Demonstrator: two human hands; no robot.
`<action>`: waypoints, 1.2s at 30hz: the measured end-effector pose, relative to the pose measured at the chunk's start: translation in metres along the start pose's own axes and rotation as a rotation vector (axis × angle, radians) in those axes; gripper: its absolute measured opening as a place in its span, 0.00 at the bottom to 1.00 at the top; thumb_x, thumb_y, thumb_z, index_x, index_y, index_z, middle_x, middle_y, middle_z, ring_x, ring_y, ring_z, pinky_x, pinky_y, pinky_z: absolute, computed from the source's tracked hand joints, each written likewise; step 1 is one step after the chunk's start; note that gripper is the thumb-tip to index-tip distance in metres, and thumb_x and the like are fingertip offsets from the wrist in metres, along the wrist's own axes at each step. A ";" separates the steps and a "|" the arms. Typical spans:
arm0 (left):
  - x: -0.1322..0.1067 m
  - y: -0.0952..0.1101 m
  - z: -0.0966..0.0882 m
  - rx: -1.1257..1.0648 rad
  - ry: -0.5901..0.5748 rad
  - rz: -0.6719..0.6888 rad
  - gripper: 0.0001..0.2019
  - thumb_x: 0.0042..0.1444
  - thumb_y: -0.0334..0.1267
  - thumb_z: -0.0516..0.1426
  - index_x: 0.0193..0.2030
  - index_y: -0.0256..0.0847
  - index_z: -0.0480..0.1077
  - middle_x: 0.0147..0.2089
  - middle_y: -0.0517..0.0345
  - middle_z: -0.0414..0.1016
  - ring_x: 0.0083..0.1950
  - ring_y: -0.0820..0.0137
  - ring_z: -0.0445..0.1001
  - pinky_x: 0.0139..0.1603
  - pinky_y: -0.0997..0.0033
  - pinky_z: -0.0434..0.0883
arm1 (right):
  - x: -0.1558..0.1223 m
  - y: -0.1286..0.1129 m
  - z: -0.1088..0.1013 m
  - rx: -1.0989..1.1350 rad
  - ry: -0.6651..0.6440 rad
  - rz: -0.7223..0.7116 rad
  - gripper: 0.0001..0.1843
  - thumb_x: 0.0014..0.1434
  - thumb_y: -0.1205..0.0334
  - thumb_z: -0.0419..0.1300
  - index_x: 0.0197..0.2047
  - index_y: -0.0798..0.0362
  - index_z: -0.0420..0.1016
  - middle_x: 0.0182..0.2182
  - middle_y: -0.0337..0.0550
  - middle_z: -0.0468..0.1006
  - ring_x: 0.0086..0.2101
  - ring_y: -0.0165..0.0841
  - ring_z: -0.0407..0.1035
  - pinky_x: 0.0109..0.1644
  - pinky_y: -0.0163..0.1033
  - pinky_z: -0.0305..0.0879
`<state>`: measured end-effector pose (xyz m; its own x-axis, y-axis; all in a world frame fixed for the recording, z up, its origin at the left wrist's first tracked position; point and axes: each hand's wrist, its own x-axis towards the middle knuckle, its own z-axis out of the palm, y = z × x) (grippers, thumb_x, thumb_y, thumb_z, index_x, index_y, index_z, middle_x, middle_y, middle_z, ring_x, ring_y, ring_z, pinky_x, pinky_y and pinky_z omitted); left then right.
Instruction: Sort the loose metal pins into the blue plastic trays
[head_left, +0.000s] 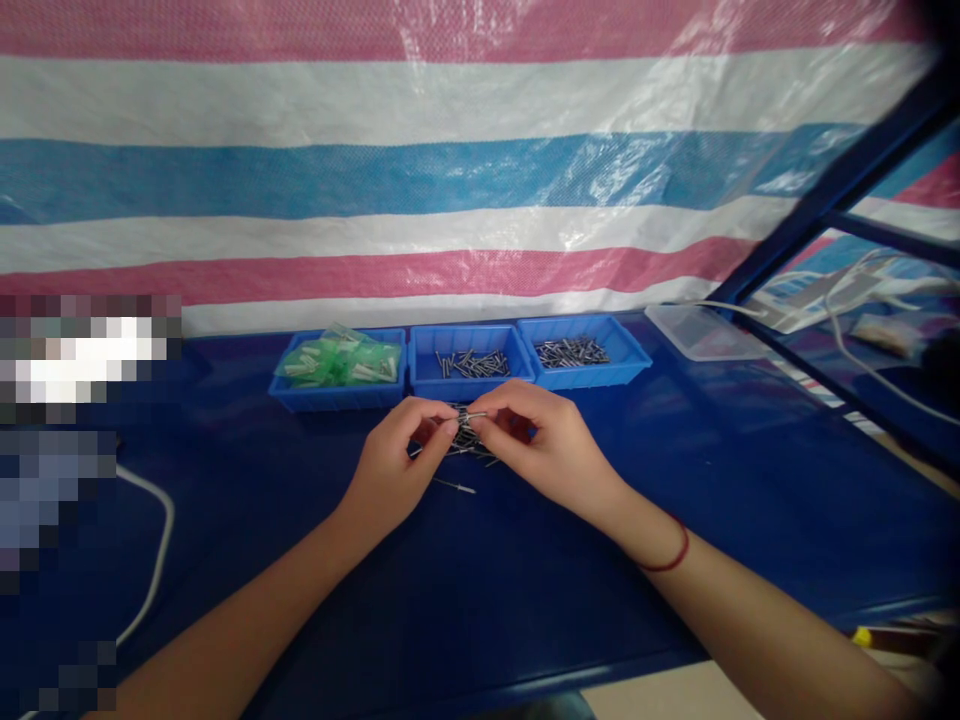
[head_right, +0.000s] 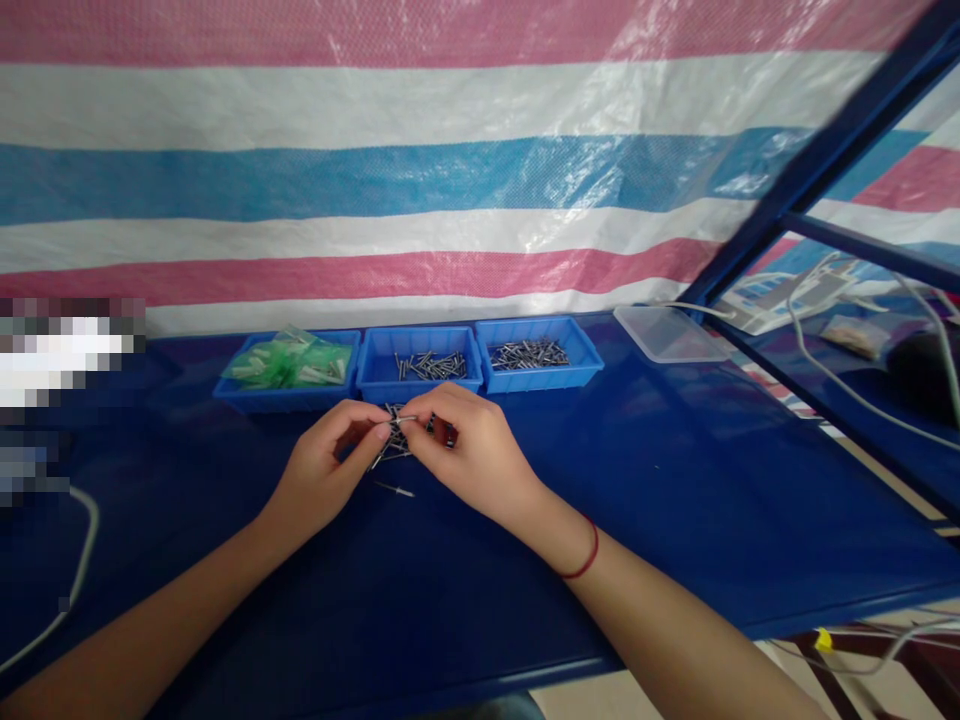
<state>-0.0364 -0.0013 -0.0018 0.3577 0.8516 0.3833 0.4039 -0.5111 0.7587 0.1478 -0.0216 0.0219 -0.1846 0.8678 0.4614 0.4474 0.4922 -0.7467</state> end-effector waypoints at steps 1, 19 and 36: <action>0.000 0.000 0.000 0.029 -0.016 0.015 0.04 0.61 0.36 0.54 0.40 0.41 0.70 0.37 0.59 0.72 0.36 0.73 0.72 0.38 0.72 0.69 | 0.000 -0.001 0.000 -0.012 -0.008 -0.020 0.05 0.59 0.65 0.59 0.34 0.54 0.77 0.30 0.41 0.76 0.27 0.27 0.66 0.31 0.34 0.62; -0.011 0.022 0.023 0.469 -0.500 0.586 0.17 0.65 0.40 0.49 0.59 0.45 0.67 0.63 0.56 0.67 0.66 0.61 0.59 0.63 0.58 0.59 | 0.023 0.049 -0.053 -0.490 0.546 0.077 0.12 0.59 0.59 0.56 0.42 0.54 0.76 0.29 0.41 0.74 0.23 0.28 0.64 0.33 0.38 0.64; -0.023 0.036 0.042 0.570 -0.335 0.733 0.08 0.64 0.31 0.53 0.39 0.44 0.73 0.33 0.61 0.78 0.54 0.63 0.70 0.62 0.42 0.53 | 0.016 0.023 -0.031 -0.320 0.325 0.021 0.10 0.60 0.62 0.55 0.41 0.54 0.76 0.33 0.43 0.77 0.25 0.29 0.65 0.31 0.37 0.64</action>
<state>0.0049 -0.0435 -0.0053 0.8660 0.2692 0.4215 0.3007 -0.9537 -0.0086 0.1821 0.0016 0.0267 0.0887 0.7859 0.6120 0.7054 0.3842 -0.5956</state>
